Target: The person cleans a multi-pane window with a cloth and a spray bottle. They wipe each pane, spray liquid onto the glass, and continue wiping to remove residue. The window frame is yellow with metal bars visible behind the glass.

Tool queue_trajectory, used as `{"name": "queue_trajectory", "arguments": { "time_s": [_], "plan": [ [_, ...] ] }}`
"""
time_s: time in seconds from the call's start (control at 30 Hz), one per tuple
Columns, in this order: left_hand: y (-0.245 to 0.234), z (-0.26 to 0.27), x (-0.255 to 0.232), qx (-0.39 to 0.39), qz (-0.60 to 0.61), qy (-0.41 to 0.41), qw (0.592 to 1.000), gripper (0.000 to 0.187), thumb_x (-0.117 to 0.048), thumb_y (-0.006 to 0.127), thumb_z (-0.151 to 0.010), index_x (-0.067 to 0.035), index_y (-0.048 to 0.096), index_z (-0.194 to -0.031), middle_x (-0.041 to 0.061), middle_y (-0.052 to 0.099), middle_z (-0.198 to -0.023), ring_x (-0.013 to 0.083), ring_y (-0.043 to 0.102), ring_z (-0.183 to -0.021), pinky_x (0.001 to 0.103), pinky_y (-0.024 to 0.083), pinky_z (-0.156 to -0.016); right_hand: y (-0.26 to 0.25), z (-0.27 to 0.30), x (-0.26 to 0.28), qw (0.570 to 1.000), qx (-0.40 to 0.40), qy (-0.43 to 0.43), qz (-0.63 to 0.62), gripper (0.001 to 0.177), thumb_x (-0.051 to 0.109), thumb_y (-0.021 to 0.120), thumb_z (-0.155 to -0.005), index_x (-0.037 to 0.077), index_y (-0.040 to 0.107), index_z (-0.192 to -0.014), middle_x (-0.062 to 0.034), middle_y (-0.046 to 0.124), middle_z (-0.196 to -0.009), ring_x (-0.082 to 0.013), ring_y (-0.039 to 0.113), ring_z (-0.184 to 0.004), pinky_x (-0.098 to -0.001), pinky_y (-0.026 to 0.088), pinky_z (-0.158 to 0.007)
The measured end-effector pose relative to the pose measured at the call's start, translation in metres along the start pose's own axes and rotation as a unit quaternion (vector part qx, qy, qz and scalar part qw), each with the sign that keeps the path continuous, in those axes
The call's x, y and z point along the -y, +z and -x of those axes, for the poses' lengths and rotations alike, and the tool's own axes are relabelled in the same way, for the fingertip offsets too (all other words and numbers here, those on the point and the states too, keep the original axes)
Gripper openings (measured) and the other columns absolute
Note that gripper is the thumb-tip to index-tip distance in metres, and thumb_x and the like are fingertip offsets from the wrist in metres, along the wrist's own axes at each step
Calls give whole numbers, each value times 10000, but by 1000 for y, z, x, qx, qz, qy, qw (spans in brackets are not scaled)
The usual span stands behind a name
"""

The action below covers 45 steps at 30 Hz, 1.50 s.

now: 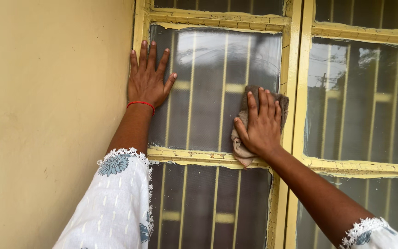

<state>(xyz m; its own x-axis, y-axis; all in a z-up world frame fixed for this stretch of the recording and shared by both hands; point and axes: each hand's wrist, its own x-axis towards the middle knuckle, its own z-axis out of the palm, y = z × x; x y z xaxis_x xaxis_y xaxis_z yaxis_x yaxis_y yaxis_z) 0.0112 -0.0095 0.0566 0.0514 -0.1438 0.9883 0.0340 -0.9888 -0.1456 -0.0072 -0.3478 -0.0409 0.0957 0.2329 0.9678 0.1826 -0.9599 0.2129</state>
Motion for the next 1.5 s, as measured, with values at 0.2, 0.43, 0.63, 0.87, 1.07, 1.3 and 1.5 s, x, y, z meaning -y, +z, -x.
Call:
{"name": "queue_trajectory", "arguments": {
  "time_s": [0.2,0.43,0.63,0.87,1.07,1.3,1.5],
  "plan": [
    [-9,0,1,-5,54,-12,998,707,-649,300,-1028,-295,266,-1640,210,92,-1708,408,-47,-1562,525,10,-1269,-2,-72,-11,997,4,69,-26,875,580,453,-969,88,173,-1636,-251,96,-1681,-406,49,-1558,-581,44,-1237],
    [-14,0,-3,-12,26,-12,1000,712,-634,325,-1009,-275,298,-1624,208,161,-1673,429,-25,-1543,545,37,-1254,-2,-139,-2,994,-36,93,-37,891,535,449,-1001,-10,165,-1646,-314,98,-1673,-456,21,-1565,-611,1,-1241],
    [-15,0,4,-33,110,-25,993,751,-670,437,-978,-269,297,-1598,169,226,-1664,373,103,-1564,535,118,-1273,15,-183,78,992,-64,70,-82,876,553,439,-1003,3,172,-1630,-302,95,-1678,-427,15,-1562,-601,-21,-1234],
    [3,3,19,-174,270,14,947,742,-638,497,-1058,-267,258,-1654,158,254,-1718,358,319,-1588,524,278,-1311,23,-201,164,989,-70,-95,-84,825,506,500,-978,26,268,-1608,-234,227,-1658,-351,144,-1557,-590,95,-1251],
    [4,5,21,-164,279,16,946,782,-678,492,-1044,-256,274,-1665,162,269,-1733,364,322,-1605,525,259,-1338,38,-178,179,968,-79,-211,-107,783,462,546,-987,8,325,-1585,-203,322,-1638,-326,221,-1543,-581,140,-1239],
    [-4,0,24,-62,295,-8,953,880,-754,404,-990,-215,243,-1667,162,200,-1743,332,97,-1651,527,60,-1349,28,-123,194,956,-27,-258,-137,667,424,568,-915,18,493,-1440,-200,444,-1515,-340,296,-1467,-587,164,-1207],
    [-15,15,22,17,289,-19,957,902,-790,333,-965,-232,209,-1663,164,98,-1752,291,-18,-1626,510,-13,-1320,19,-75,198,953,51,-243,-173,463,257,616,-858,28,642,-1259,-140,583,-1343,-299,422,-1393,-573,194,-1250]
  ]
}}
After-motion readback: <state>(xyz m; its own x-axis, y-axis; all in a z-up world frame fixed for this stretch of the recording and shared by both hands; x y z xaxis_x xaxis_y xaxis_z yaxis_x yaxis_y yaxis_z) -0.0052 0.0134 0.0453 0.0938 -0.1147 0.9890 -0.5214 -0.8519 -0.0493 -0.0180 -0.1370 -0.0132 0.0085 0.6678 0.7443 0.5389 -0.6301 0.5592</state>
